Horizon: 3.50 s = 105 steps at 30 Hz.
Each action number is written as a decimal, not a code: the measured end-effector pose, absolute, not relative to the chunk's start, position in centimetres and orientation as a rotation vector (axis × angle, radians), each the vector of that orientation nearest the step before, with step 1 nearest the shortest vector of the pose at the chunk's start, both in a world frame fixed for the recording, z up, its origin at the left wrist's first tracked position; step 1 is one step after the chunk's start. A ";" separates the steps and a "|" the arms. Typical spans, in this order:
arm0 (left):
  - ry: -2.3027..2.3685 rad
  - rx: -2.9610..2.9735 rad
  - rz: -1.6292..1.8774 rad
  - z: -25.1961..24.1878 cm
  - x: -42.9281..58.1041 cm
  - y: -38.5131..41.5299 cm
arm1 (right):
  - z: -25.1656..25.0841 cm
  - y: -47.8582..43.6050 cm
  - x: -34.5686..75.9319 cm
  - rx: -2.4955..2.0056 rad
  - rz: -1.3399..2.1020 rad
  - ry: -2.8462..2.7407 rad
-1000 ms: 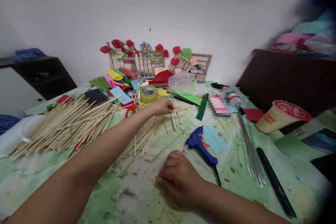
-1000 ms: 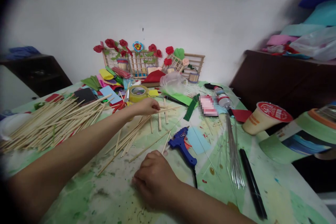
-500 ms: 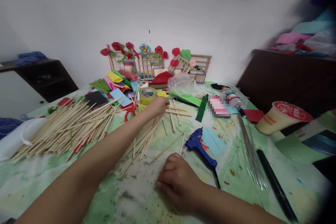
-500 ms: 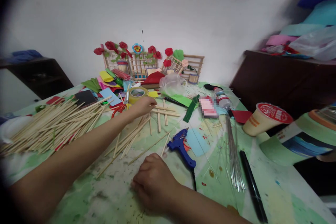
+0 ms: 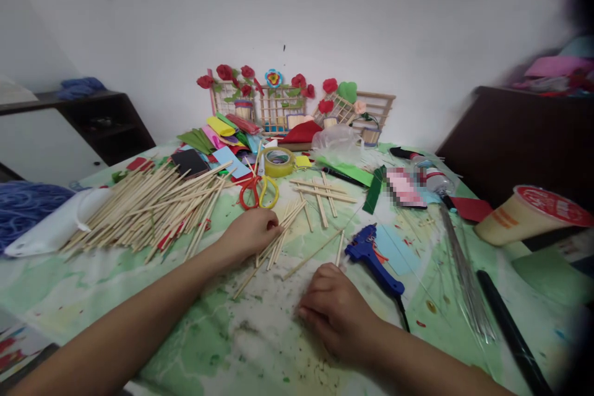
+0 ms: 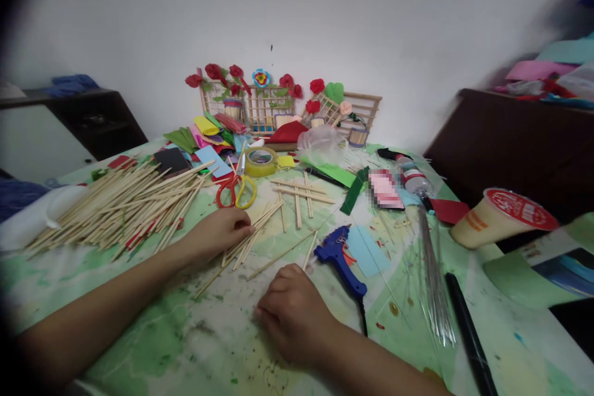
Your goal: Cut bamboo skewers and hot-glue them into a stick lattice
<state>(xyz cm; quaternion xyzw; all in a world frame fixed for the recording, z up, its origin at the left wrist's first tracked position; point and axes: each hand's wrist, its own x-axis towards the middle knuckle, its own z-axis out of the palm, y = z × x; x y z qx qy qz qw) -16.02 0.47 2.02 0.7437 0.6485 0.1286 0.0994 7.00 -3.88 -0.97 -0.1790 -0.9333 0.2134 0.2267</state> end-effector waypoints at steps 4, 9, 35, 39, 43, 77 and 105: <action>1.930 2.161 0.390 1.7 -15.8 0.5 | -0.7 -3.8 6.9 -0.505 0.591 -2.600; 1.939 2.160 0.359 1.4 -16.1 0.8 | -0.7 -3.9 6.8 -0.484 0.598 -2.594; 2.101 2.317 0.162 1.1 -14.5 0.3 | -1.7 -3.8 6.9 -0.477 0.482 -2.610; 2.129 2.334 0.120 0.8 -14.3 0.2 | -1.7 -3.8 6.9 -0.482 0.495 -2.608; 2.144 2.337 0.132 0.8 -14.3 0.1 | -1.7 -3.7 7.0 -0.475 0.518 -2.604; 1.675 1.757 0.865 1.2 -15.9 1.1 | -0.4 -3.9 6.8 -0.873 0.443 -2.685; 0.881 0.802 1.374 0.4 -11.2 -2.0 | -1.3 -3.2 7.2 -0.897 0.640 -2.528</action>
